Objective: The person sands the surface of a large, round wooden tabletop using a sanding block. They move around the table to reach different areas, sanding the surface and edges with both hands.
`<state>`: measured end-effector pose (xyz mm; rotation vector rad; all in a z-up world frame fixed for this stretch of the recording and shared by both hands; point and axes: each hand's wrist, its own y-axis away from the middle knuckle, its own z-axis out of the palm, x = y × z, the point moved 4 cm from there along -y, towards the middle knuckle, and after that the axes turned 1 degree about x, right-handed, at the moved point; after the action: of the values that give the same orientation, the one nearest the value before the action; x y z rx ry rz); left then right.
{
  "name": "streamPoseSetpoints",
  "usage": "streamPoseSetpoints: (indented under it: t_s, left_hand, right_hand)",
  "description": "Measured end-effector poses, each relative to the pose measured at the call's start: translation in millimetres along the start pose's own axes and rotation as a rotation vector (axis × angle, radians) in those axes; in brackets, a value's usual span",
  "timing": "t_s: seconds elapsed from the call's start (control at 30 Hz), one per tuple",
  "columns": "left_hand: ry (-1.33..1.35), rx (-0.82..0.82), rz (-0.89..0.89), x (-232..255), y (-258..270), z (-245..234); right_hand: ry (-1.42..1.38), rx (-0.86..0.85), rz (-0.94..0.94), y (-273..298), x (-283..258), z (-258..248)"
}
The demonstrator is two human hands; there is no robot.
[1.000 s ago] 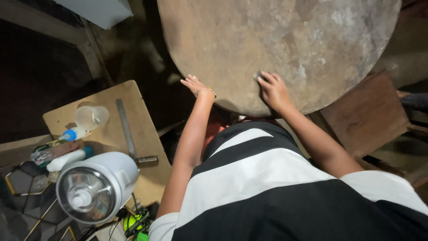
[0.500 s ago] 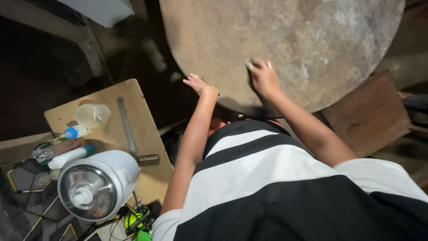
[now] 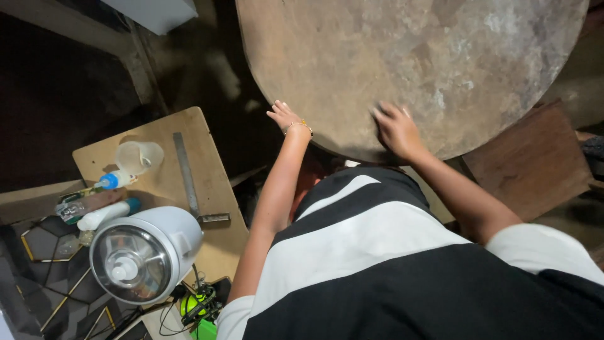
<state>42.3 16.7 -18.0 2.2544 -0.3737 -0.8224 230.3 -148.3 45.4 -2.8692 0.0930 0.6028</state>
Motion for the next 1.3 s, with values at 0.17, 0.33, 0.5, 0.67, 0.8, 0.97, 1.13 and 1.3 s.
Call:
streamPoseSetpoints:
  t_s: [0.17, 0.33, 0.5, 0.67, 0.8, 0.97, 1.13, 1.3]
  left_hand:
    - [-0.046, -0.045, 0.014, -18, 57, -35]
    - [-0.042, -0.068, 0.01, -27, 90, -55]
    - [-0.182, -0.086, -0.001, -4, 21, -16]
    - [-0.024, -0.033, 0.015, -32, 95, -57]
    - [-0.008, -0.007, 0.039, -14, 42, -23]
    - [0.005, 0.012, 0.007, -37, 109, -62]
    - [-0.029, 0.014, -0.017, -41, 121, -69]
    - [-0.018, 0.073, 0.018, -39, 113, -58]
  right_hand:
    - [0.094, 0.099, 0.16, -123, 9, 49]
    - [0.204, 0.266, 0.18, -145, 32, 82]
    - [-0.062, 0.023, 0.027, -65, 3, 39]
    - [0.025, -0.078, 0.115, 64, 2, 2]
    - [0.063, 0.14, -0.17, 114, 25, -6]
    - [0.018, 0.083, -0.171, 50, 17, 5]
    - [0.007, 0.048, 0.055, -44, -11, 22]
    - [0.153, 0.138, 0.021, -68, 8, 59]
